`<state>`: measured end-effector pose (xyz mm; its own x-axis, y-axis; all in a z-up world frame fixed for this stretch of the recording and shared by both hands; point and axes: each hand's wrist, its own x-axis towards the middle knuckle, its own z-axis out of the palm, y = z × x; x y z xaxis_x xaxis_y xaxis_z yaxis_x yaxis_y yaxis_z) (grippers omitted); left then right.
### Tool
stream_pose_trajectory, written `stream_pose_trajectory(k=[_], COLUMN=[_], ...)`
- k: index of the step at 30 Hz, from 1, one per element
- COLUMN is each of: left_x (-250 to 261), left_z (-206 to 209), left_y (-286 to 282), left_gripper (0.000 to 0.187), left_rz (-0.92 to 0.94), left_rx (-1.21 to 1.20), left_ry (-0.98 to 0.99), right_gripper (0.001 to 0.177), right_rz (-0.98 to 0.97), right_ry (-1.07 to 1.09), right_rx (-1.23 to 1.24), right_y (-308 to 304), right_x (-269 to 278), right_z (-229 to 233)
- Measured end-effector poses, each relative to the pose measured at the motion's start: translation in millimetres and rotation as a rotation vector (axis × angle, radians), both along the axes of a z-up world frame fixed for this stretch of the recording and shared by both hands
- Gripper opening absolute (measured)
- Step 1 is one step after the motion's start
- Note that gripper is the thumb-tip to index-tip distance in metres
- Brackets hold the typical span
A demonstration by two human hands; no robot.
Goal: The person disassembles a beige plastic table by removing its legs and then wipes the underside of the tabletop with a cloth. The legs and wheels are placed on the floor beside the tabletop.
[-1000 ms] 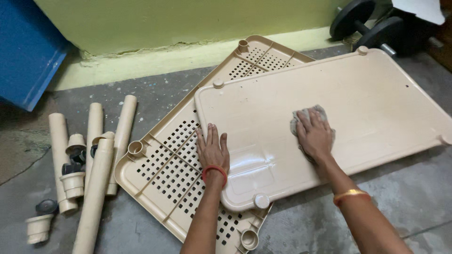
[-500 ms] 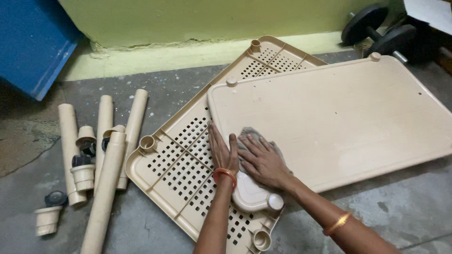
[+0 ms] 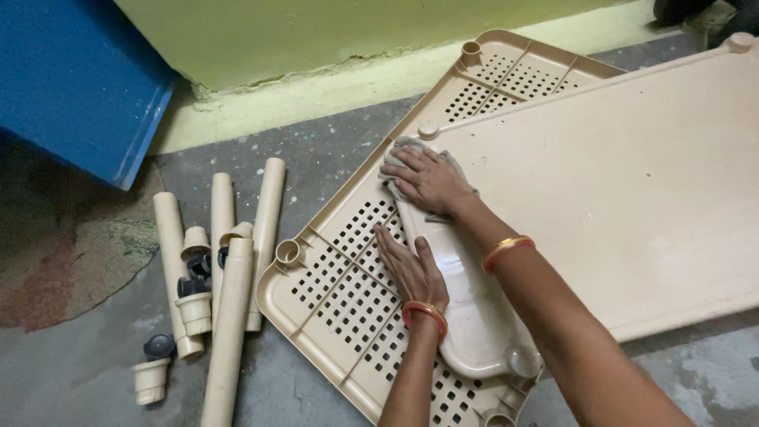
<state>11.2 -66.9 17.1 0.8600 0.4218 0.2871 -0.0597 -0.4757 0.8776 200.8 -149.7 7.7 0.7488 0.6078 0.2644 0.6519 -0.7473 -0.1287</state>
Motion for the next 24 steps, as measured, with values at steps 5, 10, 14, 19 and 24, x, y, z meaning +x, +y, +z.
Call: stream_pose_trajectory(k=[5, 10, 14, 19, 24], left_x=[0.0, 4.2, 7.5, 16.4, 17.0], left_z=[2.2, -5.2, -16.0, -24.0, -18.5], left_y=[3.8, 2.9, 3.6, 8.0, 7.7], left_gripper=[0.092, 0.092, 0.094, 0.093, 0.084], left_rz=[0.001, 0.036, 0.035, -0.02, -0.105], left_rx=[-0.027, -0.015, -0.028, -0.024, 0.023], left_ry=[-0.002, 0.035, 0.012, -0.072, -0.074], right_gripper=[0.053, 0.051, 0.052, 0.063, 0.053], right_rz=[-0.188, -0.112, 0.022, 0.023, -0.101], right_ry=[-0.031, 0.013, 0.02, -0.073, -0.043], right_rx=[0.057, 0.026, 0.009, 0.024, -0.008], right_y=[21.9, 13.1, -15.0, -31.1, -37.0], right_x=[30.9, 0.5, -79.4, -178.7, -241.8], right_z=[-10.5, -4.9, 0.6, 10.1, 19.9])
